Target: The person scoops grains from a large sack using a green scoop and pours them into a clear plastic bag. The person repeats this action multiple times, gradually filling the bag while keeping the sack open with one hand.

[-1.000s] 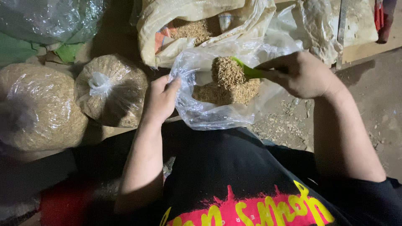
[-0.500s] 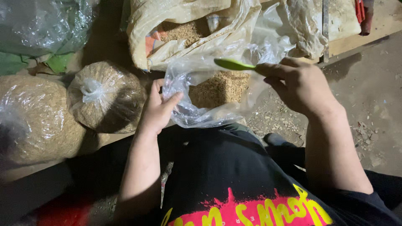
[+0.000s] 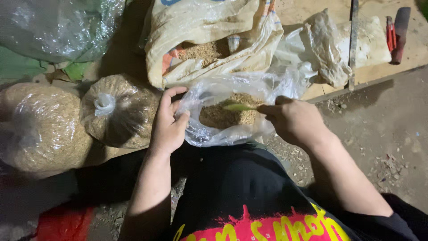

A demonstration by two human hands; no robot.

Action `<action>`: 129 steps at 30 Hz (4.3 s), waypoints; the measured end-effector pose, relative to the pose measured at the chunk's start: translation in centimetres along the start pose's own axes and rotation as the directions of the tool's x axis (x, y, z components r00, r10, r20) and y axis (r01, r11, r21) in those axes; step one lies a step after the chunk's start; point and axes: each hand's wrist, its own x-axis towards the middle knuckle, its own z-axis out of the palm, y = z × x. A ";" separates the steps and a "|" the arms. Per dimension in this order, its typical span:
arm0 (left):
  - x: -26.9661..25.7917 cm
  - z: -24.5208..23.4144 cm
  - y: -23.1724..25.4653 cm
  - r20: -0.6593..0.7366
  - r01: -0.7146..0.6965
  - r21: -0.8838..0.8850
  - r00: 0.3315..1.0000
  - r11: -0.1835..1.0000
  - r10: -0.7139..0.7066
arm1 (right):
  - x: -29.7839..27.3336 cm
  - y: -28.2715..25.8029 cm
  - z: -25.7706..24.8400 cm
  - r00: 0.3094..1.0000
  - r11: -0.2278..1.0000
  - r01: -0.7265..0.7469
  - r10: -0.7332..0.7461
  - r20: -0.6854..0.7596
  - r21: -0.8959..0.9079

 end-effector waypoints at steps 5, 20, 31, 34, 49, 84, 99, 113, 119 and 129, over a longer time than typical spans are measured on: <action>1.3 1.3 0.8 0.112 -0.287 0.182 0.956 0.940 0.271 | 2.4 -0.2 2.1 0.972 1.000 0.018 -0.016 0.233 -0.006; 3.6 4.5 3.0 0.105 -0.064 0.197 0.993 0.978 0.044 | 8.6 0.2 2.1 0.937 0.998 0.033 -0.012 0.349 -0.055; 4.7 4.4 5.6 -0.178 0.112 0.630 0.984 0.769 0.003 | 6.9 6.0 -5.0 0.979 0.979 0.134 -0.155 0.131 0.155; 5.3 3.5 5.3 -0.232 0.071 0.699 0.964 0.712 0.131 | 7.2 8.8 -7.5 0.993 0.960 0.074 -0.096 0.073 0.269; 18.6 3.1 0.7 -0.183 0.196 0.970 0.978 0.143 -0.102 | 27.0 8.5 5.0 0.983 0.993 0.111 -0.116 0.140 0.046; 24.0 -3.0 -14.3 -0.026 0.186 0.899 0.927 0.397 -0.374 | 34.1 5.5 16.4 0.928 0.929 -0.073 -0.071 0.366 0.363; 21.7 -2.7 -8.1 0.175 0.035 0.581 0.970 0.813 -0.167 | 29.7 7.2 11.3 0.953 0.875 -0.171 0.031 0.301 0.453; 14.0 -0.7 2.2 0.229 0.152 0.755 0.850 0.638 -0.474 | 23.1 7.3 2.2 0.972 0.821 -0.183 0.070 0.223 0.540; 13.0 0.0 0.3 0.234 0.116 0.794 0.848 0.597 -0.475 | 20.0 8.9 -0.1 0.993 0.780 -0.079 0.005 0.120 0.621; 9.3 0.0 -1.1 0.066 0.193 0.608 0.954 0.770 -0.291 | 10.8 10.1 -3.9 0.927 0.709 0.316 -0.372 -0.046 0.630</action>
